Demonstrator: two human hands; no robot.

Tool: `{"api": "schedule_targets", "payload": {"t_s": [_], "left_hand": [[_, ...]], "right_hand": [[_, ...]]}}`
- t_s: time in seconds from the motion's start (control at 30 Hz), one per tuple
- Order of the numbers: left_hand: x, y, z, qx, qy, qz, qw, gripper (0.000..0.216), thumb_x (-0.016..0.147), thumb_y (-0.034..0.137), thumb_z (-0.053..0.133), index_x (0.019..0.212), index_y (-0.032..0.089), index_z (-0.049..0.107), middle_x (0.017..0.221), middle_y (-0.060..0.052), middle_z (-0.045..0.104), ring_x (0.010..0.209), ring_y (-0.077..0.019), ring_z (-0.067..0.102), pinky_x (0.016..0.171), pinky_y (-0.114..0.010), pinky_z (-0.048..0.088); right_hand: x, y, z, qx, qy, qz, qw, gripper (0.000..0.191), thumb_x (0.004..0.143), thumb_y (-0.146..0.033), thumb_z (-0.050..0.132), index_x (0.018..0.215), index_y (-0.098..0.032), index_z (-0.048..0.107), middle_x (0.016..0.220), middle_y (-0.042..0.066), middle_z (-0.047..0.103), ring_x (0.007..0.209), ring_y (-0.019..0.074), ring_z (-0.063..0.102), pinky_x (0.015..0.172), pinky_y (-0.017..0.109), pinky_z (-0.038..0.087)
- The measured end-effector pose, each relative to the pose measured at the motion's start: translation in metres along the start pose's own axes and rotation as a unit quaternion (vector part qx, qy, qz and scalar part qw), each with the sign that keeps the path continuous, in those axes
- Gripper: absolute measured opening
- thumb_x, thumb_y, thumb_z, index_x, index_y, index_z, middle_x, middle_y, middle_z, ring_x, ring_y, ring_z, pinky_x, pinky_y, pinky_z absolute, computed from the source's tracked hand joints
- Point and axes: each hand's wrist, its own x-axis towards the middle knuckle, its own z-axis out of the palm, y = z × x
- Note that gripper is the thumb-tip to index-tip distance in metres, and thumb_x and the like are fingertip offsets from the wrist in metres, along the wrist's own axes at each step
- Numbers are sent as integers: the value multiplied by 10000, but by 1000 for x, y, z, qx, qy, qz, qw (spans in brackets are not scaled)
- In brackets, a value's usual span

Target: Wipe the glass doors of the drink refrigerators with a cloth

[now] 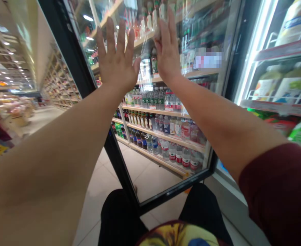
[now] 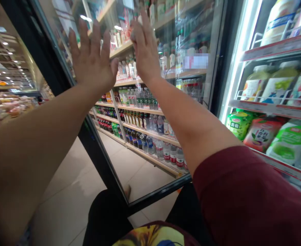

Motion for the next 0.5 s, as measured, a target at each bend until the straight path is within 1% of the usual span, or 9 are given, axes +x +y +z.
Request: {"api": "schedule_targets", "payload": {"t_s": [0.07,0.1,0.17,0.23,0.27,0.33,0.4,0.43,0.5], "left_hand": [[-1,1,0,-5,7,6,1000,700,1078,458,234,1718,206,102,1794,-10,-65,1671,-265,-128,1384,-643,-120],[-1,2,0,-5,11,9,1000,700,1079,461,237,1718,212,96,1794,-6,-66,1670,-261,-131,1380,-646,-124],[-1,3,0,0,16,10,1000,705,1081,462,243,1719,211,80,1793,-7,-74,1666,-267,-135,1376,-647,-127],[-2,5,0,11,12,5,1000,705,1083,454,237,1720,199,74,1793,-19,-77,1663,-286,-138,1375,-639,-130],[-2,5,0,16,8,2,1000,706,1084,454,236,1720,197,72,1793,-23,-78,1663,-292,-136,1376,-634,-129],[-2,6,0,23,10,-1,1000,702,1086,459,228,1720,203,69,1793,-20,-75,1665,-290,-131,1381,-623,-123],[-2,7,0,27,18,0,999,695,1086,452,213,1720,210,65,1793,-21,-67,1667,-290,-121,1383,-622,-118],[-2,7,0,27,22,0,999,693,1085,443,211,1721,207,69,1793,-29,-60,1668,-301,-116,1383,-625,-115],[-2,8,0,17,26,4,1000,693,1082,422,223,1721,189,91,1793,-54,-41,1669,-333,-98,1382,-637,-107]], "right_hand": [[-4,-8,0,-14,-36,-33,999,378,1164,-159,346,1501,-117,510,1700,78,361,1622,130,250,1379,287,208],[-5,-10,0,-19,-43,-36,998,354,1174,-188,358,1470,-125,543,1674,65,411,1612,133,274,1382,283,201],[-5,-8,0,-24,-43,-37,998,357,1188,-241,372,1477,-135,554,1669,57,422,1601,116,291,1374,261,211],[0,-5,0,-32,-22,-18,999,389,1193,-257,366,1529,-134,520,1701,72,364,1596,84,286,1367,242,214],[4,-5,1,-41,-12,6,999,407,1193,-240,355,1561,-130,486,1720,79,321,1602,70,266,1368,238,203],[14,-8,1,-69,3,82,994,460,1182,-166,319,1636,-116,371,1751,94,228,1624,57,207,1368,238,184],[22,-17,0,-93,10,152,984,521,1164,-110,309,1681,-88,251,1771,106,143,1642,69,159,1362,228,169],[26,-22,-2,-98,11,169,981,538,1162,-113,320,1687,-73,215,1775,111,114,1649,81,144,1363,225,154],[32,-32,-6,-100,7,164,981,556,1165,-161,374,1677,-25,203,1773,135,106,1663,115,101,1371,226,106]]}}
